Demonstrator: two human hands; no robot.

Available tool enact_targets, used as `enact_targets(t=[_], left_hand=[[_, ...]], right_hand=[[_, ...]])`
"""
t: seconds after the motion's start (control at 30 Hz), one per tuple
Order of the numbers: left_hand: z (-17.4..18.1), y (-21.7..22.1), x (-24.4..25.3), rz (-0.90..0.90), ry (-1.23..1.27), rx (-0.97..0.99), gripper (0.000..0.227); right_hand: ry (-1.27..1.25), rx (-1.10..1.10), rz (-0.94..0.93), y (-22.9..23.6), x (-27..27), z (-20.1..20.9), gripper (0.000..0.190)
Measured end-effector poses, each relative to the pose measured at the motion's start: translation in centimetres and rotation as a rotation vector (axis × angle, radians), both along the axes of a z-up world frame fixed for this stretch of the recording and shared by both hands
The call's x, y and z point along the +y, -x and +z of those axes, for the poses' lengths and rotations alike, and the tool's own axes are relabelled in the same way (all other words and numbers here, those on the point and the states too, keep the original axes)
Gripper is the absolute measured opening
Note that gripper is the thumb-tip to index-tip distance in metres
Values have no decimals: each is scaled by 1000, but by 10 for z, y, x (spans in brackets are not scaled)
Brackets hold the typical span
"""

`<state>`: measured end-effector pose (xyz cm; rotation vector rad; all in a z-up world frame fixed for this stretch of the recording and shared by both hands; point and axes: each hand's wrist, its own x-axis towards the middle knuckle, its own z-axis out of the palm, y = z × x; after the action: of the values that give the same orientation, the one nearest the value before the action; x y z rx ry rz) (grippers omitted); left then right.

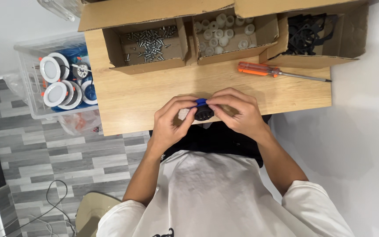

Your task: The person assembles a blue electrical component into a white plastic housing. They insert a small white plastic piece into the blue component, then use a screwdriver to secure it with screws. The person repeats this process with a second component.

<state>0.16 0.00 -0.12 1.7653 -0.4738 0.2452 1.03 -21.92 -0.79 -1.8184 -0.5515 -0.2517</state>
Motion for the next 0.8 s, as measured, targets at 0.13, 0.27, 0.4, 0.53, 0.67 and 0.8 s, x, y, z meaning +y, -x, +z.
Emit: enact_targets(t=[0.13, 0.27, 0.4, 0.53, 0.67, 0.8], left_hand=[[-6, 0, -1, 31, 29, -37, 10], [-25, -1, 5, -103, 147, 10, 36], [-16, -4, 8, -294, 87, 45, 63], [-29, -2, 5, -217, 122, 98, 57], [-38, 1, 6, -176, 218, 182, 56], [-21, 4, 8, -138, 87, 233, 54]], right_hand=[[1, -6, 2, -1, 1, 1, 15], [-48, 41, 18, -4, 2, 2, 14], [-43, 32, 44, -9, 5, 8, 15], [8, 20, 78, -23, 0, 18, 15], [113, -128, -2, -50, -26, 32, 15], [344, -532, -86, -96, -50, 78, 20]])
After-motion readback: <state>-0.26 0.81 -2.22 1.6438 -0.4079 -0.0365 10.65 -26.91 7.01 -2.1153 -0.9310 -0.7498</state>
